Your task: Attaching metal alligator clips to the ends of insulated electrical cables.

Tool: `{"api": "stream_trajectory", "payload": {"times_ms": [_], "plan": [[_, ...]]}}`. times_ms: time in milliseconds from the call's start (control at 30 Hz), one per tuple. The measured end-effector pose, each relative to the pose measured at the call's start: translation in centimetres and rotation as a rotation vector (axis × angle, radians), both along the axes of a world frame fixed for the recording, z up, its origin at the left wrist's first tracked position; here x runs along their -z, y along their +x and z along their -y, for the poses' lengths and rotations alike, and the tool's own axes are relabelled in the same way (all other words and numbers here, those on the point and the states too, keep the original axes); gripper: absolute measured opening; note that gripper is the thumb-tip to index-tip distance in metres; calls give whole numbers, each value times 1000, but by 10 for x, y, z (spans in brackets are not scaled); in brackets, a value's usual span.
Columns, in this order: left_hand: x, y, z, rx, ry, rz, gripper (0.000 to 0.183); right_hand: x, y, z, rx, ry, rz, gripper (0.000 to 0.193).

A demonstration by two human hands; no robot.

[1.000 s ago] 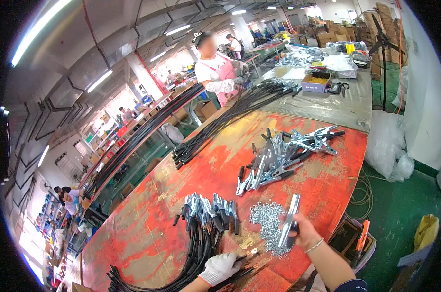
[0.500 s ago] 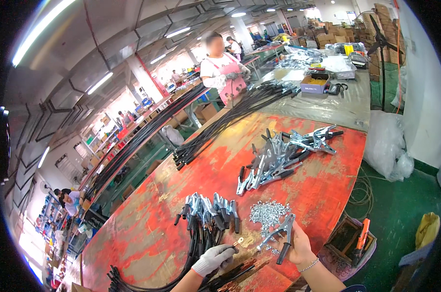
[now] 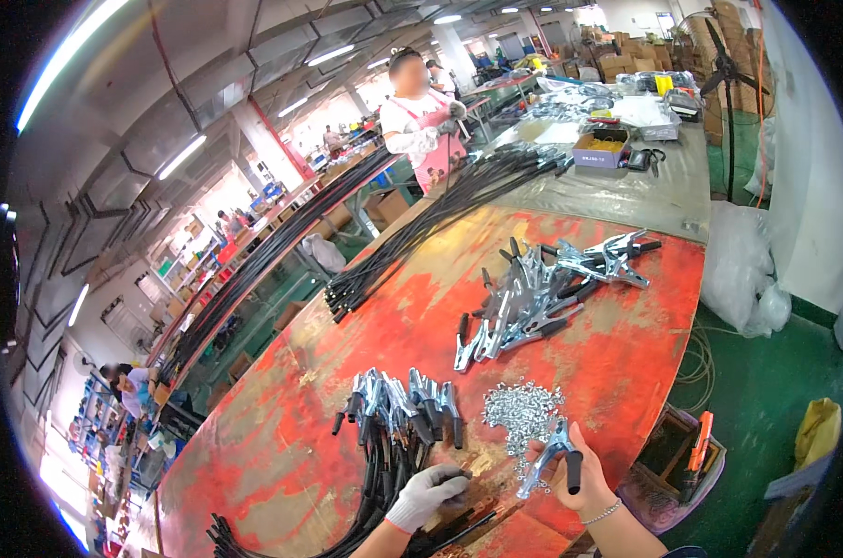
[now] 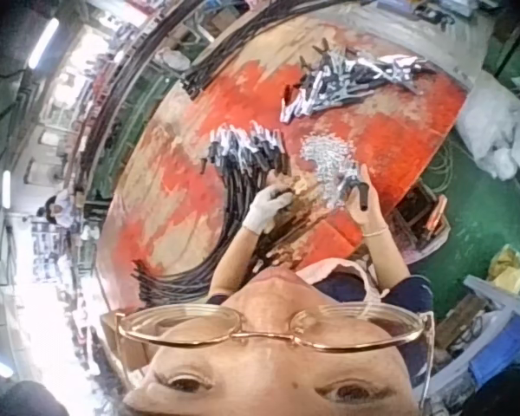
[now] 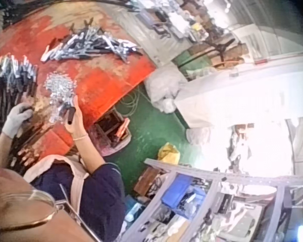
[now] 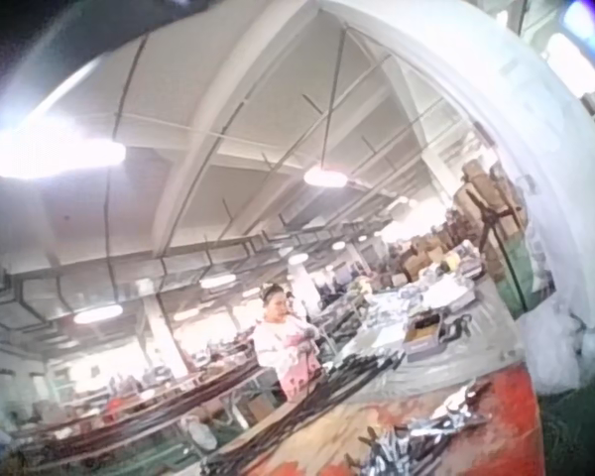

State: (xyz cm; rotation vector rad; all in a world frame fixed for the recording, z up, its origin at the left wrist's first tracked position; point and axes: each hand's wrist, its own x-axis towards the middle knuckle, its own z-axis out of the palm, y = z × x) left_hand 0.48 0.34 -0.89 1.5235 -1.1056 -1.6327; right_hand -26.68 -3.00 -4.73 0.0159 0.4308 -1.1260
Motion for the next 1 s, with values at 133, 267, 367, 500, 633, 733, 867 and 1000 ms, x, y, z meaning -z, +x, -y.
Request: {"api": "stream_trajectory", "payload": {"times_ms": [133,267,367,500,633,733,867,1000], "plan": [[-5,-1,2,10,82,-30,32,-6,12,-3,86,-106,-237,58],[4,4,3,88,73,-47,32,-13,16,-1,116,-105,-306,49],[4,1,0,75,81,-94,31,-13,15,-3,108,-155,-290,41],[6,0,2,113,58,-10,32,-8,12,-4,117,-217,-340,43],[6,3,4,156,73,-20,35,-14,13,-4,106,-244,-343,48],[10,6,6,197,96,-58,37,-16,12,-4,95,-259,-315,54],[2,-2,5,176,90,14,37,-21,9,-5,88,-244,-290,60],[15,5,6,226,112,-19,37,-21,8,-6,58,-265,-299,63]]}}
